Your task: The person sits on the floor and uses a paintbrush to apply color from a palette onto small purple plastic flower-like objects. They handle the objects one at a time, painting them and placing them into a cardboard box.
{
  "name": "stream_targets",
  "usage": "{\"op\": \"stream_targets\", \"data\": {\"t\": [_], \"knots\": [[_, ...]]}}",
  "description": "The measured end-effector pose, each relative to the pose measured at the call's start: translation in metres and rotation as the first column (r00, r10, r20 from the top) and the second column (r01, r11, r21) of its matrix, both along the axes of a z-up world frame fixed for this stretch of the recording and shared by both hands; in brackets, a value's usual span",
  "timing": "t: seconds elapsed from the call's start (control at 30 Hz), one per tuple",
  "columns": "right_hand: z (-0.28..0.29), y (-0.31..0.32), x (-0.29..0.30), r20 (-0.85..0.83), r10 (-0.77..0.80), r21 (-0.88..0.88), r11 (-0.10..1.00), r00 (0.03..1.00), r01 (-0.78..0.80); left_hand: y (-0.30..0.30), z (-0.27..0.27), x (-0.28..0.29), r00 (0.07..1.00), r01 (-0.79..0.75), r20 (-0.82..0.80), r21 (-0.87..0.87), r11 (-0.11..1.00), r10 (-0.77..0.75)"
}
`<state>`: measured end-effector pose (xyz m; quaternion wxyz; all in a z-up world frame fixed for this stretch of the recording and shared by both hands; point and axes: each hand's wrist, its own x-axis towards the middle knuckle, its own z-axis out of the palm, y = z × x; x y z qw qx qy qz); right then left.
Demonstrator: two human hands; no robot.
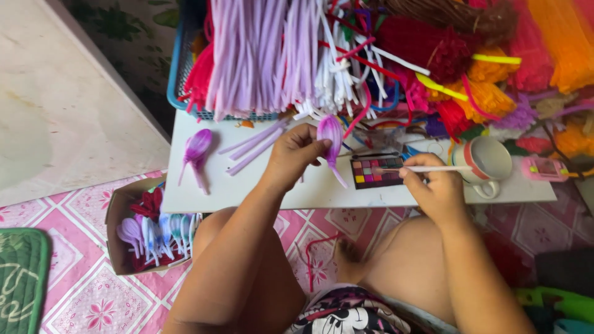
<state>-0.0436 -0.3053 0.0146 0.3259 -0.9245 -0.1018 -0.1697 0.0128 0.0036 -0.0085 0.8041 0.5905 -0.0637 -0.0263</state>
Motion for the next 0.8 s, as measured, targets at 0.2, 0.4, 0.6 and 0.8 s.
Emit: {"op": "stream_targets", "data": {"t": [0.2,0.4,0.6,0.8], "knots": [[-0.038,-0.005,0.005,-0.122,-0.063,0.087,0.993,0.991,0.074,0.002,0.007,-0.005,1.0,0.015,-0.013,0.013,1.0,-0.014],[-0.07,-0.009,0.014,-0.105,-0.087,-0.091,0.993,0.991,0.078,0.005,0.013,-0.01,0.999,0.027,-0.031,0.007,1.0,-0.026],[-0.068,-0.002,0.011,-0.057,-0.068,-0.136,0.989,0.996,0.06,0.001,0.016,-0.01,0.999,0.05,-0.021,0.02,0.999,-0.05],[-0.04,0.002,0.014,-0.029,-0.071,-0.143,0.987,0.997,0.066,0.001,0.018,-0.013,0.996,0.085,0.021,0.021,0.996,-0.086]]}}
